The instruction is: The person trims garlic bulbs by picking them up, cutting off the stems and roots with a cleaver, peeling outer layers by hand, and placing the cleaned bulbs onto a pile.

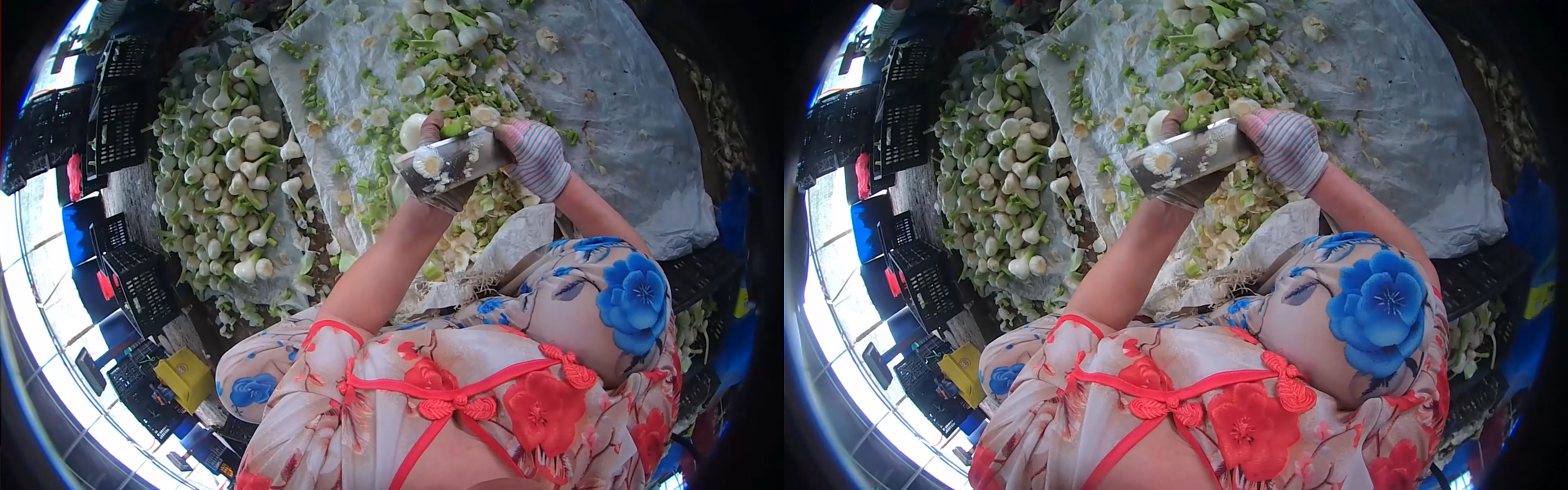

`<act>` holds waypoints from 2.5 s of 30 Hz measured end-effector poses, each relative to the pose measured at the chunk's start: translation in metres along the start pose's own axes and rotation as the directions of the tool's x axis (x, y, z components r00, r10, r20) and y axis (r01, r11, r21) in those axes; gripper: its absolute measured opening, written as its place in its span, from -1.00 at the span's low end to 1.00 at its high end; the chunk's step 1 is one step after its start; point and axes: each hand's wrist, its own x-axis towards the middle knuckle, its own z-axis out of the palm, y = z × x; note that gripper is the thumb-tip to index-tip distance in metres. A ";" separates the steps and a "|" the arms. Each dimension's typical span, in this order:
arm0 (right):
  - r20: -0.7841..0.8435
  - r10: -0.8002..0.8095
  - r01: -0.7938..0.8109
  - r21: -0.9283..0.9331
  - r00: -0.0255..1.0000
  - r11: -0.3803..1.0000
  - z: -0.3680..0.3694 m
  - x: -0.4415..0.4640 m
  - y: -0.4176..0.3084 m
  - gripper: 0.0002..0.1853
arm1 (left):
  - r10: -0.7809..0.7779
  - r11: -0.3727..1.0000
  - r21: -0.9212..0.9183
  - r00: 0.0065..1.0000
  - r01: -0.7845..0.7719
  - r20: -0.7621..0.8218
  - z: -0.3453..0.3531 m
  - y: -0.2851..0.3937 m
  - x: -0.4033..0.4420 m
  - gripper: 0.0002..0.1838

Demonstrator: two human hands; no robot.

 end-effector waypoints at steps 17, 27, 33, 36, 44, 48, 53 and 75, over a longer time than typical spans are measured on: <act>-0.034 0.801 -0.797 -0.143 0.597 0.588 0.014 0.050 0.287 -0.53 | 0.426 0.823 0.384 0.902 -0.419 0.070 -0.034 0.121 -0.020 -0.70; -0.115 0.756 -0.687 0.347 0.644 0.638 -0.045 -0.024 0.253 -0.55 | 0.417 -0.356 0.866 0.770 -0.350 0.483 -0.005 0.065 0.047 -0.57; -0.399 0.827 -0.892 0.047 0.396 0.450 -0.257 -0.139 0.088 -0.50 | 0.033 -0.989 0.132 0.774 -0.065 0.633 0.028 0.115 0.180 -0.36; -0.510 0.824 -0.932 0.106 0.248 0.347 -0.315 -0.211 -0.001 -0.50 | 0.131 -0.972 0.236 0.862 0.014 0.489 0.023 0.110 0.208 -0.39; -0.685 0.717 -0.896 0.230 0.129 0.380 -0.314 -0.293 -0.084 -0.66 | 0.149 -0.442 0.760 0.796 -0.478 0.587 -0.001 0.105 0.185 -0.48; -0.553 0.833 -0.824 0.456 0.033 0.335 -0.249 -0.208 -0.082 -0.78 | 0.017 0.546 0.703 0.844 -0.457 0.536 -0.002 0.071 0.095 -0.57; -0.234 0.849 -0.776 0.343 0.475 0.529 -0.151 -0.123 -0.056 -0.76 | -0.134 0.739 0.557 0.727 -0.379 0.673 -0.008 0.031 0.042 -0.49; 0.231 0.303 -0.331 0.095 0.924 0.939 -0.039 -0.012 -0.055 -0.60 | -0.328 0.724 0.685 0.838 -0.074 0.437 -0.036 0.037 -0.030 -0.43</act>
